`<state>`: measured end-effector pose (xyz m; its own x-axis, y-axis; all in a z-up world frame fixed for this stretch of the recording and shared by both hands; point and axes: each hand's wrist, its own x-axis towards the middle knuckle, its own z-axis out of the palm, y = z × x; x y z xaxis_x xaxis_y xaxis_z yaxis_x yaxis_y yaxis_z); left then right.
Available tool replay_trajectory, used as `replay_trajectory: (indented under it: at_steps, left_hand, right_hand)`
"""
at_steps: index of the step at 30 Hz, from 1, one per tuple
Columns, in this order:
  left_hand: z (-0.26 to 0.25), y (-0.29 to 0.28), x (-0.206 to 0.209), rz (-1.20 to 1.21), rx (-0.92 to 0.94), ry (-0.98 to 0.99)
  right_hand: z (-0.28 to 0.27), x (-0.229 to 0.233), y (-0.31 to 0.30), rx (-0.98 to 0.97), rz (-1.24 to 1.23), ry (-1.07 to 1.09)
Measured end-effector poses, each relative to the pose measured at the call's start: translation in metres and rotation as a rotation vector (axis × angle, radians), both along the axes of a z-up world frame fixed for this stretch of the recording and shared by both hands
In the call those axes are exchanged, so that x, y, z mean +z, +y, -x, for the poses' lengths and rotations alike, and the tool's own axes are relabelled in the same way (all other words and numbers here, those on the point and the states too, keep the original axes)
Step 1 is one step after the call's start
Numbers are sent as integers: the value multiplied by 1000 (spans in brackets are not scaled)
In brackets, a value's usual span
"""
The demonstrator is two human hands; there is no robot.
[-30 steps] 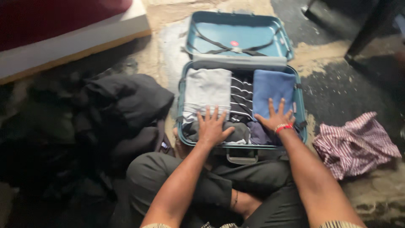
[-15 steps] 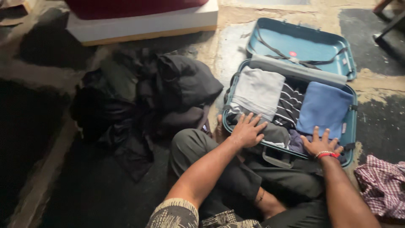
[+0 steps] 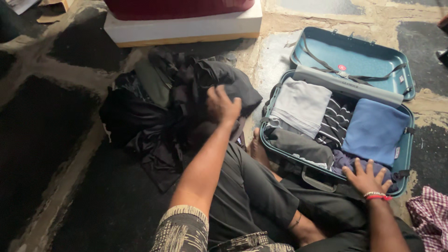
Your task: The person folds and packs clothes into a suitcase on the floor, handling items like trousers, shirts, and a jacket.
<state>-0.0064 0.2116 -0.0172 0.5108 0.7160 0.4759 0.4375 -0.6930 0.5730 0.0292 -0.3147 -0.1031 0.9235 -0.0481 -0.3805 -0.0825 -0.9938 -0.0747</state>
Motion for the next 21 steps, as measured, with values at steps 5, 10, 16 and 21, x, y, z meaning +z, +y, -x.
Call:
replay_trajectory:
  at_steps: [5, 10, 16, 21]
  left_hand:
    - [-15, 48, -56, 780, 250, 69]
    - [-29, 49, -67, 908, 135, 159]
    - [-44, 66, -103, 1043, 69, -84]
    - [-43, 65, -90, 1191, -20, -340]
  right_hand:
    - [14, -7, 6, 26, -17, -141]
    - [19, -11, 3, 33, -76, -191]
    - [23, -17, 2, 26, -132, -248]
    - [23, -20, 3, 24, -123, -260]
